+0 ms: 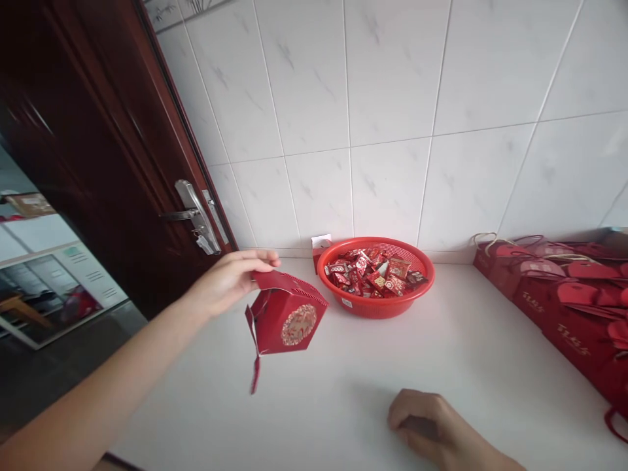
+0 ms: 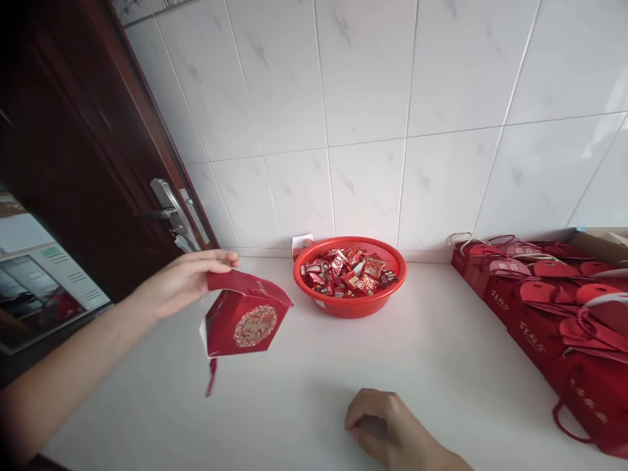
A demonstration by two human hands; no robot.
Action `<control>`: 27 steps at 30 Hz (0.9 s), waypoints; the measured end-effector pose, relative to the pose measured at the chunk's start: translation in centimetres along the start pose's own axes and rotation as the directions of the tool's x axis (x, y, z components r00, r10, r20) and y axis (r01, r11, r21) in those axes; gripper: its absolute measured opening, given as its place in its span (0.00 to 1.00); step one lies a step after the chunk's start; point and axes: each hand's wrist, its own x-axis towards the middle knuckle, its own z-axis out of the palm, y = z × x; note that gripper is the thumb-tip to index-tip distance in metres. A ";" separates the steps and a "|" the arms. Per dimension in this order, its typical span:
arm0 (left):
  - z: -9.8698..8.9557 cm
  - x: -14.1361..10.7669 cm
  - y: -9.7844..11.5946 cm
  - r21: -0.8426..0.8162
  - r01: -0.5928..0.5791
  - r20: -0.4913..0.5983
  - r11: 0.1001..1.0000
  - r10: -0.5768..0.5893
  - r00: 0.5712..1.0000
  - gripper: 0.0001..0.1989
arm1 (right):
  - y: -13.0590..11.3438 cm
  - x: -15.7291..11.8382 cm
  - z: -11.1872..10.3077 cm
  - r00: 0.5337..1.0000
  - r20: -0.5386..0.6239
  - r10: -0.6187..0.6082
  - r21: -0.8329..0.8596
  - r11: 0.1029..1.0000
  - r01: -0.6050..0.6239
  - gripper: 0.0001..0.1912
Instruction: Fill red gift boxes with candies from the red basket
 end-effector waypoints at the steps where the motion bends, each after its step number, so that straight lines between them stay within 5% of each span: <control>1: 1.3 0.2 -0.1 -0.040 0.082 0.104 0.996 -0.077 0.992 0.09 | 0.0 0.0 -0.1 1.000 -0.004 0.010 0.018 1.000 -0.010 0.07; 4: 4.7 0.3 -1.0 -0.016 0.209 0.338 0.978 -0.192 0.922 0.09 | 0.1 0.2 -0.4 0.998 -0.068 0.001 0.094 0.996 0.005 0.13; 8: 9.3 -0.6 -2.7 0.124 0.172 0.553 0.977 -0.212 0.806 0.11 | 0.4 0.5 -0.5 0.974 -0.227 -0.019 0.113 0.993 0.046 0.21; 13: 14.1 -2.6 -4.4 0.148 -0.233 0.715 0.961 0.059 0.697 0.23 | 0.4 0.6 -0.7 0.918 -0.386 -0.094 -0.040 0.996 0.085 0.24; 16: 15.2 -3.4 -4.6 0.143 -0.453 0.787 0.880 0.177 0.591 0.27 | 0.2 0.6 -0.9 0.852 -0.487 -0.191 -0.196 0.975 0.107 0.24; 20: 15.3 -3.4 -4.6 0.070 -0.575 0.852 0.815 0.251 0.459 0.30 | -0.1 0.7 -0.9 0.750 -0.493 -0.441 -0.488 0.854 0.182 0.26; 23: 15.1 -3.1 -4.8 -0.006 -0.541 0.876 0.841 0.265 0.403 0.36 | -0.4 0.8 -0.8 0.729 -0.388 -0.564 -0.648 0.729 0.219 0.24; 27: 15.1 -2.6 -5.1 -0.087 -0.424 0.898 0.902 0.255 0.359 0.40 | -0.8 1.2 -0.7 0.758 -0.361 -0.544 -0.727 0.673 0.137 0.21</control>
